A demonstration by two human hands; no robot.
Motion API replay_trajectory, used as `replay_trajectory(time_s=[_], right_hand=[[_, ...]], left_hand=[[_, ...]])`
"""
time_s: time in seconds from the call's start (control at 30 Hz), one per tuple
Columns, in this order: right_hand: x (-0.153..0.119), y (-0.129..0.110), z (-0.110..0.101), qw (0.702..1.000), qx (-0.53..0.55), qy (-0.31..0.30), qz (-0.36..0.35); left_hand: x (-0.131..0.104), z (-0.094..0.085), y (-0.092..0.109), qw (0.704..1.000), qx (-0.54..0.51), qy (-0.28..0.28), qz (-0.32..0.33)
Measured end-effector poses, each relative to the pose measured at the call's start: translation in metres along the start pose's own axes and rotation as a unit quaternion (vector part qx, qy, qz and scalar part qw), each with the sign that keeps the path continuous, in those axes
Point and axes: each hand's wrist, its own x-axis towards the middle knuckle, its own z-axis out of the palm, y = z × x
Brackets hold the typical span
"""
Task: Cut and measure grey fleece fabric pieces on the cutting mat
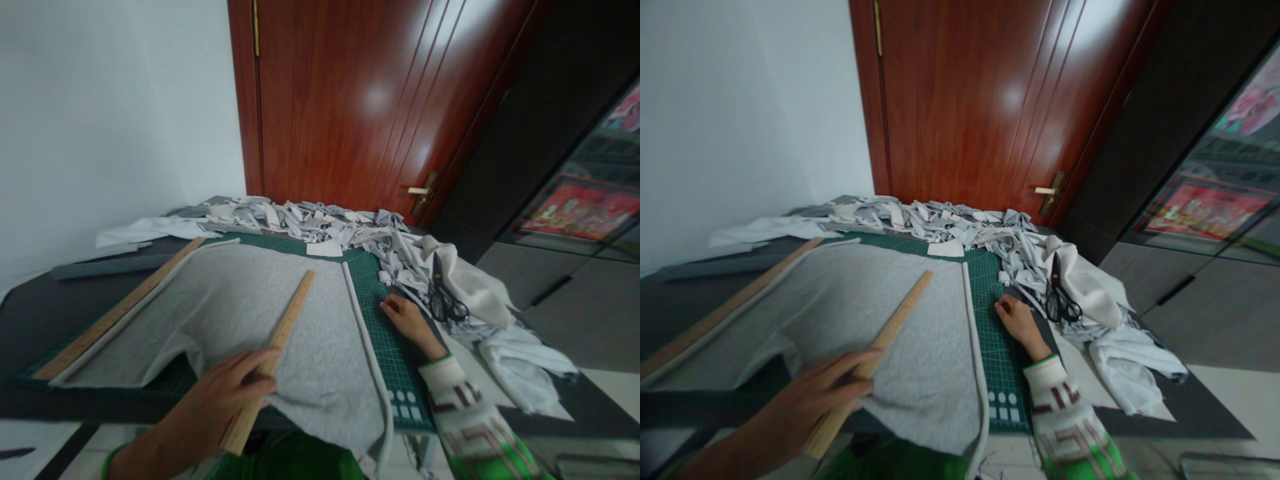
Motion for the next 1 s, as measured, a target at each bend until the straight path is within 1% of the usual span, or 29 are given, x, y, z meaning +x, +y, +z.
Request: replay_trajectory(time_s=[0.13,0.23,0.3,0.37,0.47,0.57,0.7,0.83,1.0], right_hand=[[-0.01,-0.016,-0.002,1.0,0.021,-0.01,-0.009],[-0.019,-0.03,-0.001,0.999,0.045,-0.016,-0.019],[-0.022,-0.035,0.0,0.998,0.063,-0.016,-0.022],[-0.022,-0.034,0.002,0.997,0.069,-0.018,-0.017],[-0.018,-0.023,0.004,0.999,0.049,-0.019,0.006],[-0.009,-0.011,0.004,0.999,0.027,-0.021,0.026],[0.011,-0.006,0.001,0.999,0.017,-0.04,0.022],[0.039,-0.005,-0.003,0.998,0.008,-0.051,0.017],[0.076,-0.001,-0.007,0.999,-0.007,-0.047,0.018]], left_hand=[[-0.004,0.002,0.002,1.0,0.0,-0.005,-0.008],[-0.004,0.004,0.003,1.0,-0.008,0.007,-0.004],[-0.003,0.004,0.001,1.0,-0.008,0.013,0.002],[-0.002,0.004,-0.001,1.0,0.002,0.019,0.005],[-0.002,0.003,-0.004,0.999,0.019,0.043,0.021],[-0.001,0.001,-0.005,0.997,0.013,0.063,0.042],[0.0,0.001,-0.002,0.997,0.015,0.068,0.038],[0.001,0.002,-0.002,0.996,0.027,0.076,0.041],[-0.002,0.006,-0.007,0.997,0.02,0.063,0.046]])
